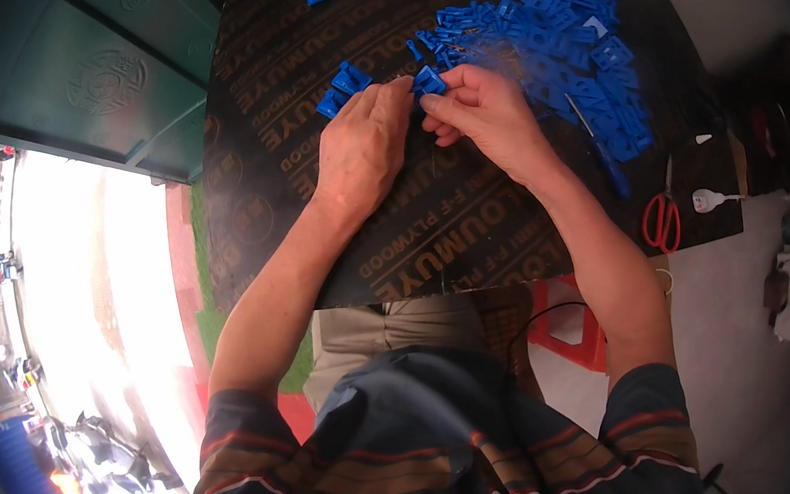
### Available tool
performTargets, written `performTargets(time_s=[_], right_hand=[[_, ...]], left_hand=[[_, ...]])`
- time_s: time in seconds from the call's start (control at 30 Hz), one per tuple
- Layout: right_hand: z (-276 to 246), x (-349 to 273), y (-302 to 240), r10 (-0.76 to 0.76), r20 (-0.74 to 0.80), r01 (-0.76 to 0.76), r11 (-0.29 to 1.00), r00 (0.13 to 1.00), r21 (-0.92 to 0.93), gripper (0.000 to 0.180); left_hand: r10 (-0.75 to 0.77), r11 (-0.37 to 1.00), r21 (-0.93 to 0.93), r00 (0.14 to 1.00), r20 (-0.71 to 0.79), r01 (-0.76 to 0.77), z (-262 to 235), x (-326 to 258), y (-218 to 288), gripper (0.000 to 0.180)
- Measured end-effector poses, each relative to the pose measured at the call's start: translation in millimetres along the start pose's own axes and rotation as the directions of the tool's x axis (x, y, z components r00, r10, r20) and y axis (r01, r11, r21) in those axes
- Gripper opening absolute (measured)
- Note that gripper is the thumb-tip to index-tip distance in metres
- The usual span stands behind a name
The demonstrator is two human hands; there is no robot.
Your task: The person assembles plastic clips by fitting components together by hand and pushing pins into place with a screwdriver.
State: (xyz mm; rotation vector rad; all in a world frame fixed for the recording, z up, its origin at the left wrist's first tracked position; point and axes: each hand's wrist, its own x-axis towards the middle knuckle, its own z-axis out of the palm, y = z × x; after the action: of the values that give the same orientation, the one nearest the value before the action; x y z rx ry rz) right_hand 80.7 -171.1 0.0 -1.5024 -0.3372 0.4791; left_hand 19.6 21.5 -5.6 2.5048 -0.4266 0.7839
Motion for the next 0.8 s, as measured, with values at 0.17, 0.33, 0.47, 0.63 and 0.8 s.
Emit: performTargets(time_s=[0.17, 0.33, 0.47, 0.63, 0.8], right_hand=[[-2, -2, -5, 0.02, -0.01, -0.019, 0.998, 1.0, 0.063, 0.026], [-2, -2, -9, 0.045, -0.011, -0.045, 0.997, 0.999, 0.056, 0.027], [-1, -2, -9, 0.043, -0.006, -0.043, 0.995, 0.999, 0.093, 0.025], [-6, -1, -7, 0.072, 0.014, -0.074, 0.978, 0.997, 0.193, 0.025], [-8, -3, -9, 0.08, 0.041, -0.088, 0.959, 0.996, 0.271, 0.024]], left_hand=[[-0.028, 0.999, -0.039, 0.997, -0.071, 0.025, 3, 3, 1, 0.017], [-0.076, 0.993, -0.094, 0.995, -0.069, 0.069, -4, 7, 3, 0.014], [-0.15, 0.974, -0.175, 0.988, -0.04, 0.141, -8, 7, 5, 0.014], [-0.107, 0.948, -0.307, 0.993, -0.059, 0.084, -5, 10, 4, 0.02], [-0.165, 0.895, -0.427, 0.985, -0.041, 0.132, -2, 7, 5, 0.022]])
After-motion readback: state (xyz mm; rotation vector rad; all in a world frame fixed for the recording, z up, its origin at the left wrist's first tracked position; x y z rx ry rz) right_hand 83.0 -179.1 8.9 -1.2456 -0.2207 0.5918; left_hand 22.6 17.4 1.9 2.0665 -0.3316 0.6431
